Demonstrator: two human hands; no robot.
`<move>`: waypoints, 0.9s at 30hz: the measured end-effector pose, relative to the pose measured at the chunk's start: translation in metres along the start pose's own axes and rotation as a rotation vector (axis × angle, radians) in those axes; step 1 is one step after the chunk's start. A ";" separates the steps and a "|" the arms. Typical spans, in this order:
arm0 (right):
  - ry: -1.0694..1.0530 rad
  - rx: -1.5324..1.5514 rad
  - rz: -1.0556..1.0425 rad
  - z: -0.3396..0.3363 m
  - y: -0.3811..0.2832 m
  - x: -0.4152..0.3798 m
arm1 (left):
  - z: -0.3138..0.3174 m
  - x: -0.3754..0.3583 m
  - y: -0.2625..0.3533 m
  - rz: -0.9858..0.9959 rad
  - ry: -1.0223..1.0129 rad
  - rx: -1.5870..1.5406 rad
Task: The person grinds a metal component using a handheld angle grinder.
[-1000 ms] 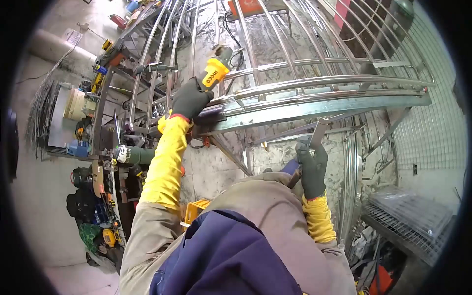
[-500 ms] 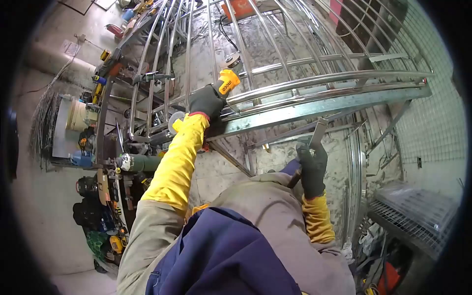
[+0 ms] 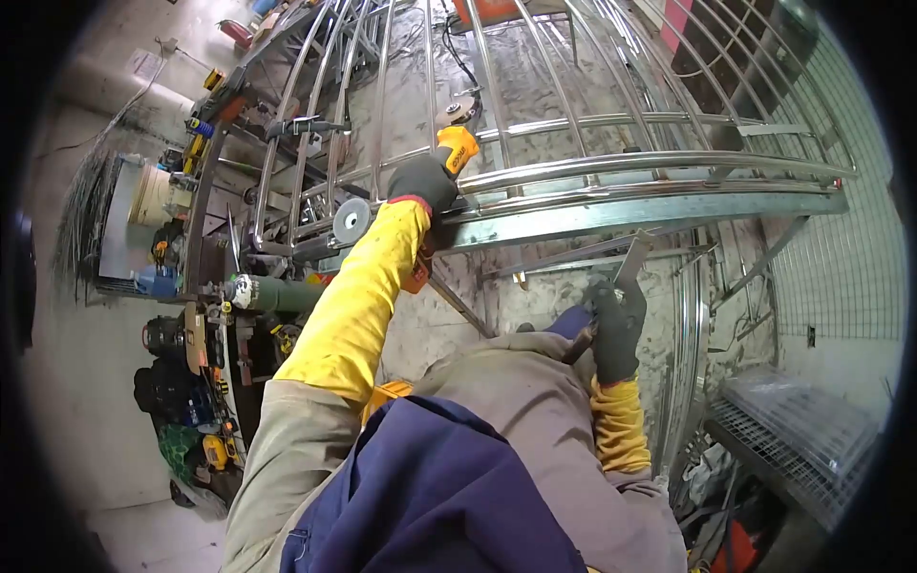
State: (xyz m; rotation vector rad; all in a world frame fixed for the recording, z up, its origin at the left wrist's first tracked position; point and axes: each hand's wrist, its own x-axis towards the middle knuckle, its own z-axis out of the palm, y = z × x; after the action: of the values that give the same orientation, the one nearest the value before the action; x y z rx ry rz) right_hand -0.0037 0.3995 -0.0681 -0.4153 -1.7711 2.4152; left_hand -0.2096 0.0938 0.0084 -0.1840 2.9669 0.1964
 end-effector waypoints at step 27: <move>-0.023 -0.077 -0.048 -0.002 0.003 0.000 | -0.009 0.015 -0.011 0.003 -0.141 0.037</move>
State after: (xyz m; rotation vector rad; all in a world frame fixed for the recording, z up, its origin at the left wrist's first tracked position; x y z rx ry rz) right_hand -0.0033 0.4004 -0.0717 -0.3495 -1.8663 2.3348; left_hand -0.2243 0.0800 0.0133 -0.1544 2.8285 0.1478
